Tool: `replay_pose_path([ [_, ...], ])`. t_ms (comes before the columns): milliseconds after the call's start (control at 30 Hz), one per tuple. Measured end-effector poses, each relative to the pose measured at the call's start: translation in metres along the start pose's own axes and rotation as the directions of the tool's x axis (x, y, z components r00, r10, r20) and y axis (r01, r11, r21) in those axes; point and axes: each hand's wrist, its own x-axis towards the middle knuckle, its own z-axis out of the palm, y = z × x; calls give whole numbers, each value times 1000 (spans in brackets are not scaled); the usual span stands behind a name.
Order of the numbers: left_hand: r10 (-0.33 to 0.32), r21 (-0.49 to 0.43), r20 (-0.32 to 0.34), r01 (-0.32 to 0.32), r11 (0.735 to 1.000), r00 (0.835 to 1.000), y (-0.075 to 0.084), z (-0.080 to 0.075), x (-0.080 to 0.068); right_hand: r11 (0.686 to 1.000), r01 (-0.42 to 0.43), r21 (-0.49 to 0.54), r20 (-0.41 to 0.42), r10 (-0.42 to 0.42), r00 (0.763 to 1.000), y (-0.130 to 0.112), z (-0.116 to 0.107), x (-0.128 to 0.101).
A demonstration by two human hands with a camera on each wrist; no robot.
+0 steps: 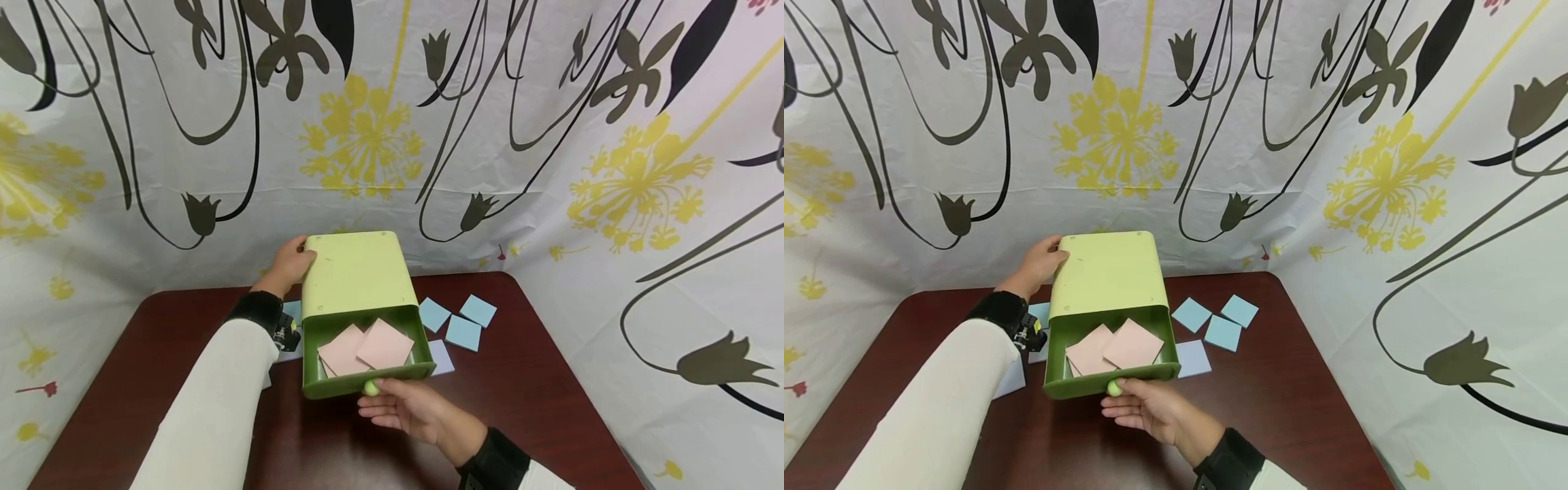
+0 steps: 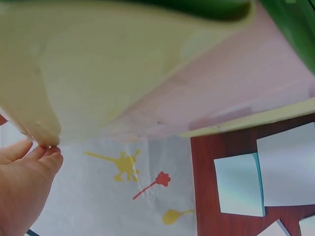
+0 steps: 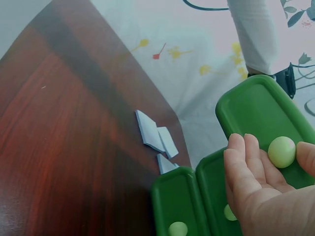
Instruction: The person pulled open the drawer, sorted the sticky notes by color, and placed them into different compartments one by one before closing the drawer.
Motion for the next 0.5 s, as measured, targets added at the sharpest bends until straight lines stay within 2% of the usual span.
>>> replay_pose_path([
  [267, 14, 74, 40, -16, 997, 999, -1, -6, 1, 1000, 30, -4, -12, -30, 999, -8, 2, 3],
  [500, 4, 81, 35, -7, 997, 999, 0, -7, 1, 998, 62, -2, -40, -62, 997, -13, 5, 11],
])
